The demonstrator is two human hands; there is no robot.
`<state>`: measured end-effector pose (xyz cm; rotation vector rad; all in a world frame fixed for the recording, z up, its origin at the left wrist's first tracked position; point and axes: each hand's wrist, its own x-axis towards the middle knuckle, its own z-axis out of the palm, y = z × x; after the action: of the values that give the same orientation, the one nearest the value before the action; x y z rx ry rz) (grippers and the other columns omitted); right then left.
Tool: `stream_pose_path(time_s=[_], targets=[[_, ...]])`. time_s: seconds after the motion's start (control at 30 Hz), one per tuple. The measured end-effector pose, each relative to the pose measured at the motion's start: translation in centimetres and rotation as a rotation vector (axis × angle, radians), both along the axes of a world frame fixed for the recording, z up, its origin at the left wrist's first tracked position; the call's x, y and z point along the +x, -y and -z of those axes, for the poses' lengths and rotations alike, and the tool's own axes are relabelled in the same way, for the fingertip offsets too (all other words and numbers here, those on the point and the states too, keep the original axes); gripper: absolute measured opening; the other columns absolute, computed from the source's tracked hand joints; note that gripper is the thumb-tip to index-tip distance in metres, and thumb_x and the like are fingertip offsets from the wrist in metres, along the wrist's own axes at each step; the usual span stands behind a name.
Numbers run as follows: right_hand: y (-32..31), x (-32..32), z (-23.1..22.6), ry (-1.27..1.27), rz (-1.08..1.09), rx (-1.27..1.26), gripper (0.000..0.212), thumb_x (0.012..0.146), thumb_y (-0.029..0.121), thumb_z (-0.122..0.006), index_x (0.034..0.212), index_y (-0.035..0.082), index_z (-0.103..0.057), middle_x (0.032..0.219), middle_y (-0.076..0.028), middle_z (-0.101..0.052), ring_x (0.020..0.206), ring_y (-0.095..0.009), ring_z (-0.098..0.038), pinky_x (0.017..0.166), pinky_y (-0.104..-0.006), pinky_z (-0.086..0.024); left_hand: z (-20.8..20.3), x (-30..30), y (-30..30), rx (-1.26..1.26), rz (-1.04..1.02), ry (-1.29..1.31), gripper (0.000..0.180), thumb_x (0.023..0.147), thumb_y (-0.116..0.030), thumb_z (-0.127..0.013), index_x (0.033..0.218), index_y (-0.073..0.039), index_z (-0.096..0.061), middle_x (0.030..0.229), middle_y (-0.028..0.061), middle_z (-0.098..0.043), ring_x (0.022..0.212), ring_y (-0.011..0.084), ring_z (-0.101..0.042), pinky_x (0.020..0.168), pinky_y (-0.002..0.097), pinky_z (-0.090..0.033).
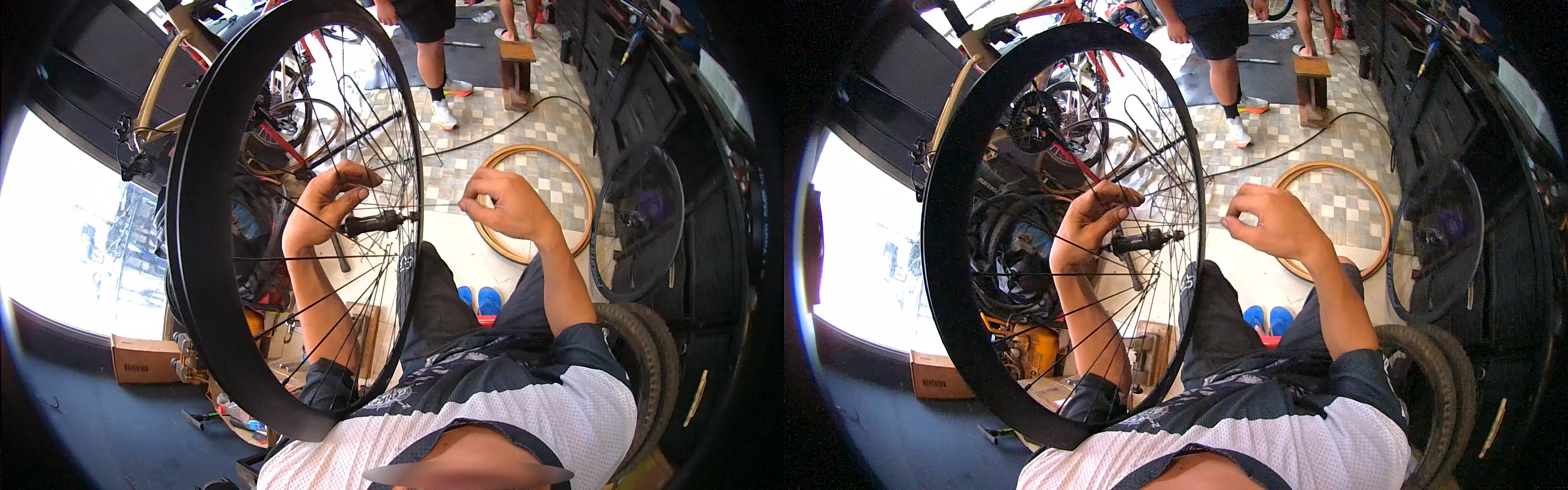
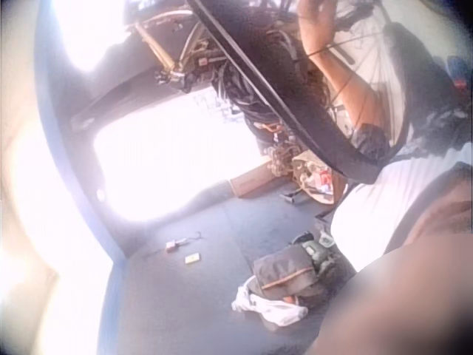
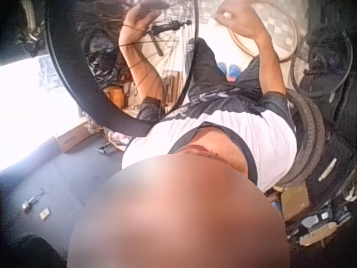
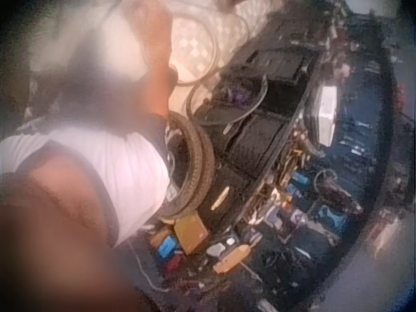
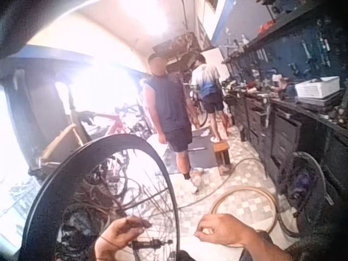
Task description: The person is lacing a bicycle wheel by hand, inserting spokes into the hub and rim and adjusting their tension. The person works on the wheel while seated on the floor in a bicycle repair shop.
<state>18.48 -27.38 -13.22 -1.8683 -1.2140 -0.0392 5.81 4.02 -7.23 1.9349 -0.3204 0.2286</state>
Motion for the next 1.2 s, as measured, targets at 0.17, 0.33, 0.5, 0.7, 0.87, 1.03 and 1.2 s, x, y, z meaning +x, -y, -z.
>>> stream_pose_path(time_s=[0.17, 0.33, 0.5, 0.7, 0.87, 1.03, 1.2], targets=[[-2.1, -0.8, 0.5, -0.032, -0.032, 0.002, 0.024, 0.093, 0.031, -0.072, 0.094, 0.007, -0.075, 0.090, -0.011, -0.068, 0.086, -0.033, -0.068, 0.077, -0.0439, -0.054, -0.4, -0.4, 1.7, -0.092, 0.000, -0.104, 0.025, 0.099, 0.003, -0.064, 0.124, 0.002, -0.064, 0.119, 0.0080, -0.071, 0.114, 0.0184, -0.068, 0.103, 0.0344, -0.052], [-5.3, 0.6, -0.9, 0.090, -0.044, -0.037, 0.027, 0.096, 0.035, -0.069, 0.099, 0.009, -0.073, 0.092, -0.011, -0.068, 0.088, -0.033, -0.068, 0.077, -0.0450, -0.053, 0.2, 0.0, 1.3, -0.102, 0.011, -0.105, 0.027, 0.099, 0.005, -0.062, 0.126, 0.003, -0.061, 0.121, 0.0098, -0.070, 0.116, 0.0193, -0.067, 0.105, 0.0353, -0.051], [-7.3, 1.0, -2.4, 0.188, -0.111, -0.180, 0.026, 0.093, 0.035, -0.074, 0.098, 0.010, -0.076, 0.093, -0.009, -0.070, 0.089, -0.033, -0.070, 0.076, -0.0452, -0.053, 0.0, 0.0, 1.5, -0.092, 0.047, -0.084, 0.027, 0.100, 0.002, -0.063, 0.126, 0.004, -0.061, 0.121, 0.0100, -0.069, 0.115, 0.0197, -0.066, 0.104, 0.0357, -0.051], [-7.8, 0.8, -3.1, 0.136, -0.152, -0.282, 0.026, 0.095, 0.034, -0.072, 0.100, 0.010, -0.077, 0.095, -0.010, -0.071, 0.091, -0.034, -0.070, 0.077, -0.0471, -0.053, -0.2, -0.3, 1.5, -0.069, -0.046, -0.096, 0.029, 0.101, -0.003, -0.065, 0.129, 0.002, -0.059, 0.117, 0.0081, -0.069, 0.109, 0.0177, -0.067, 0.099, 0.0328, -0.052], [-9.1, 1.8, -2.1, 0.077, -0.210, -0.182, 0.025, 0.096, 0.033, -0.071, 0.102, 0.008, -0.075, 0.096, -0.013, -0.070, 0.095, -0.036, -0.069, 0.080, -0.0474, -0.053, -0.1, 0.0, 1.7, -0.093, -0.047, -0.091, 0.026, 0.099, 0.000, -0.064, 0.125, 0.003, -0.061, 0.109, 0.0102, -0.072, 0.107, 0.0199, -0.068, 0.099, 0.0346, -0.052], [-11.0, 2.0, -1.3, 0.087, -0.331, -0.154, 0.035, 0.099, 0.034, -0.069, 0.113, 0.002, -0.070, 0.100, -0.019, -0.070, 0.098, -0.038, -0.069, 0.084, -0.0459, -0.053, -0.5, -0.2, 1.7, -0.093, -0.042, -0.104, 0.026, 0.099, 0.003, -0.063, 0.125, 0.005, -0.061, 0.114, 0.0116, -0.072, 0.110, 0.0204, -0.069, 0.101, 0.0344, -0.052], [-11.2, 2.4, 0.1, -0.279, -0.521, -0.138, 0.048, 0.105, 0.046, -0.061, 0.124, 0.002, -0.064, 0.112, -0.019, -0.071, 0.104, -0.033, -0.068, 0.090, -0.0441, -0.052, -1.1, -0.6, 2.0, -0.149, 0.029, -0.118, 0.045, 0.096, 0.004, -0.066, 0.140, 0.006, -0.057, 0.122, 0.0138, -0.070, 0.114, 0.0234, -0.069, 0.103, 0.0363, -0.052]])
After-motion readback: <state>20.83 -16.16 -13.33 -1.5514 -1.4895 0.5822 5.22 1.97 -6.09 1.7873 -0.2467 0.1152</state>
